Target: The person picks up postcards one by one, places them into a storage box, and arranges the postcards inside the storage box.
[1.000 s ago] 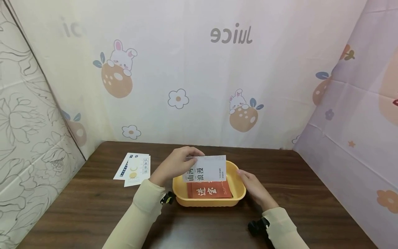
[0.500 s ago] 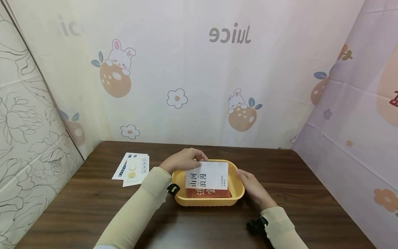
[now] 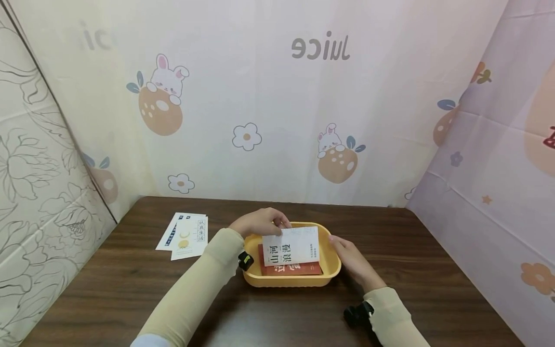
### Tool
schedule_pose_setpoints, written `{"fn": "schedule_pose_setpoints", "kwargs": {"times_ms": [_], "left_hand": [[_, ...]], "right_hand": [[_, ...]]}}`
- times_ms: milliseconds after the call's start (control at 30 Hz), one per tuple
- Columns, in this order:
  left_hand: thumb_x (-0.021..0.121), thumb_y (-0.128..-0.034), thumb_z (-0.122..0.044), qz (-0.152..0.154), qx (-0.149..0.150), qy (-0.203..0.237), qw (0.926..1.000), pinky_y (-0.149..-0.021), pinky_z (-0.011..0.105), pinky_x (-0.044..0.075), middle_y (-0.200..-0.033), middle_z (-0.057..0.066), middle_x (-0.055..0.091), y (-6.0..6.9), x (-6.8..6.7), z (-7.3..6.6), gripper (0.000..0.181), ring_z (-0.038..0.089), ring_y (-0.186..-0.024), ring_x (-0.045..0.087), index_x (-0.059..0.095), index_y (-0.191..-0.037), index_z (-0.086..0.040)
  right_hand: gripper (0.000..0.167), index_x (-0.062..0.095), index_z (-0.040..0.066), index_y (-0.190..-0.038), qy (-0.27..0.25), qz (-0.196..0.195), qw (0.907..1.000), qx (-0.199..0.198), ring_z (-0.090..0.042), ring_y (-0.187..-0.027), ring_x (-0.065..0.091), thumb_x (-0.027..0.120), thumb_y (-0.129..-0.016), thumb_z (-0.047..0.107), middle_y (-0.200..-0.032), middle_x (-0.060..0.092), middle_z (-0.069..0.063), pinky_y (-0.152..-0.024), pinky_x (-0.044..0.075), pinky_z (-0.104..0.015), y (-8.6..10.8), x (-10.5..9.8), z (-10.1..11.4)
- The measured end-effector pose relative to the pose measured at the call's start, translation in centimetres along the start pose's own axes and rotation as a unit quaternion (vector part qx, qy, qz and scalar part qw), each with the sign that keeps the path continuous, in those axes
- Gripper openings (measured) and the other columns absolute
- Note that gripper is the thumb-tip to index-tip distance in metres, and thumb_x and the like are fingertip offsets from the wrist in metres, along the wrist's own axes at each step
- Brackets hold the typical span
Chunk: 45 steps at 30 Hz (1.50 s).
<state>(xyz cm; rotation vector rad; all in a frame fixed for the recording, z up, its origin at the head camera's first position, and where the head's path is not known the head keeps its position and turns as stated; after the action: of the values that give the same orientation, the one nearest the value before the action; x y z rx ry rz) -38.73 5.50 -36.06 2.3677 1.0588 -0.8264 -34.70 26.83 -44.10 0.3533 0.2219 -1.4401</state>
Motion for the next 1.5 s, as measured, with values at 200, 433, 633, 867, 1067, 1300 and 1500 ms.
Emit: {"fn": "schedule_pose_setpoints", "kwargs": {"times_ms": [200, 433, 633, 867, 1067, 1300, 1500], "left_hand": [[0.070, -0.0901, -0.003, 0.004, -0.024, 0.001, 0.9997, -0.077, 0.031, 0.050, -0.095, 0.001, 0.063, -0.6, 0.6, 0.7, 0.019, 0.018, -0.090, 0.057, 0.073, -0.105, -0.014], [0.073, -0.0870, -0.002, -0.022, -0.052, -0.072, 0.9958, -0.083, 0.036, 0.052, -0.097, 0.000, 0.064, -1.1, 1.1, 0.4, 0.019, 0.018, -0.090, 0.058, 0.073, -0.103, -0.014], [0.077, -0.0846, -0.005, -0.047, -0.083, -0.155, 0.9833, -0.087, 0.039, 0.053, -0.103, 0.001, 0.067, -1.5, 1.8, 1.0, 0.020, 0.019, -0.089, 0.058, 0.073, -0.101, -0.016], [0.076, -0.0855, -0.004, -0.056, -0.080, -0.210, 0.9728, -0.082, 0.035, 0.053, -0.096, -0.001, 0.068, -1.5, 2.5, 0.6, 0.018, 0.018, -0.081, 0.057, 0.074, -0.100, -0.014], [0.073, -0.0874, -0.002, -0.059, -0.081, -0.237, 0.9664, -0.074, 0.032, 0.051, -0.091, -0.002, 0.068, -1.5, 3.2, 0.6, 0.016, 0.016, -0.076, 0.057, 0.074, -0.097, -0.015], [0.071, -0.0889, -0.002, -0.060, -0.077, -0.269, 0.9582, -0.076, 0.033, 0.053, -0.093, 0.000, 0.070, -1.9, 3.7, 0.7, 0.015, 0.016, -0.075, 0.057, 0.076, -0.098, -0.013], [0.070, -0.0896, -0.003, -0.064, -0.060, -0.303, 0.9489, -0.075, 0.032, 0.053, -0.093, -0.001, 0.071, -2.1, 4.0, 0.5, 0.014, 0.013, -0.074, 0.056, 0.075, -0.097, -0.014]], "right_hand": [[0.069, 0.034, -0.014, -0.148, 0.004, 0.000, 1.0000, 0.001, -0.041, -0.137, 0.040, 0.039, -0.109, 0.043, -0.149, 0.039, -0.032, -0.109, 0.036, -0.052, 0.1, 0.0, 0.2], [0.068, 0.030, -0.015, -0.149, 0.006, 0.004, 1.0000, -0.002, -0.042, -0.140, 0.036, 0.037, -0.109, 0.041, -0.151, 0.036, -0.033, -0.110, 0.033, -0.054, 0.0, -0.1, 0.1], [0.070, 0.031, -0.013, -0.149, 0.009, 0.004, 0.9999, 0.003, -0.043, -0.139, 0.037, 0.037, -0.109, 0.043, -0.151, 0.036, -0.032, -0.110, 0.034, -0.055, -0.1, 0.0, -0.4], [0.068, 0.031, -0.014, -0.149, 0.011, 0.002, 0.9999, -0.001, -0.042, -0.138, 0.039, 0.038, -0.109, 0.041, -0.151, 0.037, -0.032, -0.109, 0.036, -0.054, 0.0, -0.1, -0.2], [0.069, 0.034, -0.012, -0.149, 0.016, 0.002, 0.9999, 0.000, -0.041, -0.137, 0.041, 0.039, -0.108, 0.044, -0.150, 0.040, -0.031, -0.108, 0.037, -0.053, -0.1, 0.0, -0.2], [0.069, 0.034, -0.012, -0.149, 0.019, 0.001, 0.9998, -0.002, -0.041, -0.137, 0.040, 0.038, -0.108, 0.044, -0.149, 0.040, -0.031, -0.108, 0.037, -0.053, -0.1, 0.0, -0.1], [0.067, 0.033, -0.012, -0.149, 0.016, -0.001, 0.9999, -0.001, -0.041, -0.137, 0.040, 0.038, -0.109, 0.042, -0.150, 0.039, -0.031, -0.108, 0.038, -0.053, -0.1, -0.1, -0.1]]}}
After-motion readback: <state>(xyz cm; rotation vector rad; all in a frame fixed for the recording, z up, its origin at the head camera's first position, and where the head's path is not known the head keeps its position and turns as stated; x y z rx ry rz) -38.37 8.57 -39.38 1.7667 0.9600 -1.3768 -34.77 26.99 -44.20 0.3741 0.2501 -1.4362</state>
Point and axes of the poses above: each hand's wrist, its own y-axis away from the middle knuckle, its own x-axis out of the palm, z = x × y, the point moved 10 cm from there along -y, towards the middle knuckle
